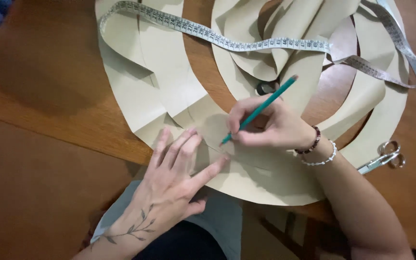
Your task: Measuring the length of a spiral-cut paper pattern using a flexible measuring tape and marking points with a pencil
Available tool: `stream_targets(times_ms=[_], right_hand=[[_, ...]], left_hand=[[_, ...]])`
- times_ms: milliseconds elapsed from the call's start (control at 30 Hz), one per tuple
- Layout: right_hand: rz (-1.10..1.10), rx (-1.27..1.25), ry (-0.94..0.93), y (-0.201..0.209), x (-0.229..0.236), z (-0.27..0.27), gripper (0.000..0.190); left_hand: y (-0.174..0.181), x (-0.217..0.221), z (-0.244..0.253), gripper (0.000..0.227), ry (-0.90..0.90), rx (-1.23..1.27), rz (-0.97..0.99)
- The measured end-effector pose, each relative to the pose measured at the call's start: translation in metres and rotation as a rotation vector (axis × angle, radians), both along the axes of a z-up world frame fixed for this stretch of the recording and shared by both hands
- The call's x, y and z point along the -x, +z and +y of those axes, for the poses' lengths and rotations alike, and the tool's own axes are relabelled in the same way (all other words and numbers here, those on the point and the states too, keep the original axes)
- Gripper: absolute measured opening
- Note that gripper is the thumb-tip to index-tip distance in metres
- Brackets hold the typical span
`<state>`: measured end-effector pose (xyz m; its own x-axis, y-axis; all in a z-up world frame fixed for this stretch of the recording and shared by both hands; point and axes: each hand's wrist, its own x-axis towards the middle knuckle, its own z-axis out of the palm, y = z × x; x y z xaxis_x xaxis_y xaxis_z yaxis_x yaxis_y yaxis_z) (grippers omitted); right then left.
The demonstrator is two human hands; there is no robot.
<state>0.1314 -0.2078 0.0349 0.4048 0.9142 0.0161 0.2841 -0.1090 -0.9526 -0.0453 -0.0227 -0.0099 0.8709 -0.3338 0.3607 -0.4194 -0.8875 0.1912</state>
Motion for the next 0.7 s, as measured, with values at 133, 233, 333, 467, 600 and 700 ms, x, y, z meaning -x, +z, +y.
stream_targets(times_ms=[133,233,333,467,600,700], right_hand=[[0.047,-0.091,-0.038,0.002,-0.003,0.015,0.002],[-0.042,0.046,0.022,-0.014,-0.014,0.01,0.005],[-0.015,0.004,0.097,-0.012,-0.016,0.004,0.003],[-0.036,0.0,0.131,-0.006,-0.013,0.008,0.006],[-0.076,-0.012,0.102,-0.012,-0.012,0.01,0.005],[-0.099,-0.032,0.081,-0.011,-0.011,0.01,0.007]], left_hand=[[-0.007,0.002,0.001,0.117,0.026,0.042,0.048],[-0.005,0.002,0.0,0.116,0.033,0.067,0.041],[-0.002,0.002,0.001,0.121,0.039,0.03,0.053],[-0.003,0.001,0.0,0.125,0.056,-0.018,0.054],[-0.001,0.002,0.001,0.119,0.044,0.008,0.06],[-0.001,0.002,0.001,0.119,0.041,0.011,0.062]])
